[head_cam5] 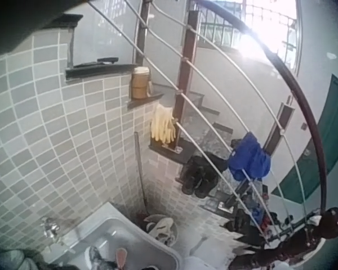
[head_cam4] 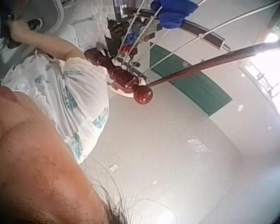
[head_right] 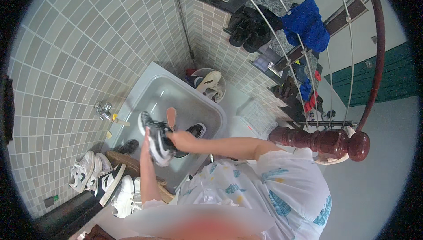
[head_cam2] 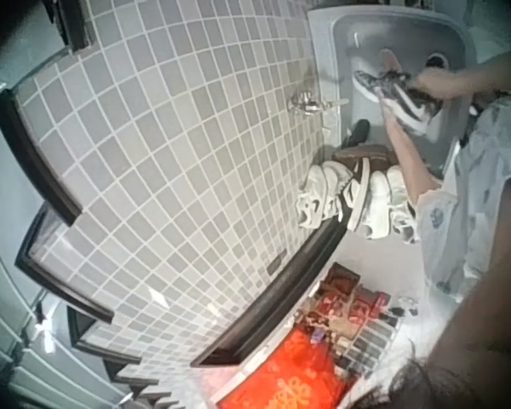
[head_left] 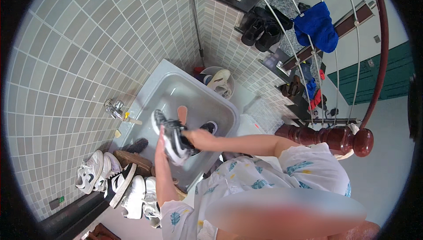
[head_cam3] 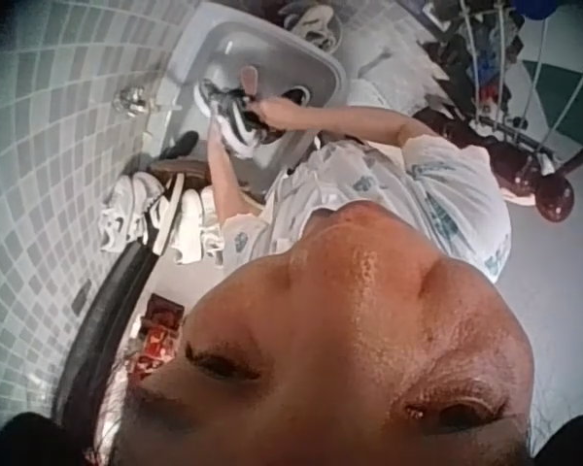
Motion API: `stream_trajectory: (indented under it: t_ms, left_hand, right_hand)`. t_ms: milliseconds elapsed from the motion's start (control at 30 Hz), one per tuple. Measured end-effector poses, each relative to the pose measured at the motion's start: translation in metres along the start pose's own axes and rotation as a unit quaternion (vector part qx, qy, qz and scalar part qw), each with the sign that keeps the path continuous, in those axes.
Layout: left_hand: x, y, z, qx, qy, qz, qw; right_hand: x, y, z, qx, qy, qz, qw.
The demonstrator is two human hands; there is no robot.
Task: Cleaning a black and white sneaker in a sink using a brush and soap.
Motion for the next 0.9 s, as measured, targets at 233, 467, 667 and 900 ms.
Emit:
stream_trajectory:
  t_ms: [233,467,667,900]
  left_hand:
    - [-0.034,0.011,0.02,0.002,0.081,-0.107,0.991]
    - [-0.055,0.003,-0.009,-0.065,-0.004,0.075,0.995]
    - [0.004,-0.005,-0.023,-0.097,0.021,0.085,0.991]
    - [0.01,0.004,0.0,-0.024,0.116,-0.016,0.993]
  right_hand:
    - [0.015,0.005,0.012,0.054,-0.109,-0.009,0.993]
    - [0.001,-0.042,0.044,0.039,-0.104,0.048,0.993]
    - [0.025,-0.002,0.009,0.042,0.077,-0.092,0.992]
    - [0.018,0.012,-0.001,0.141,0.139,-0.116,0.973]
Point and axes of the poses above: each hand's wrist, its own y-axis away from the middle knuckle, its own x-axis out of the back of the hand, z = x × y, the point moved 3 cm from there along -y, towards the middle knuckle, and after that the axes turned 12 degrees about y, right-handed, at the moved point
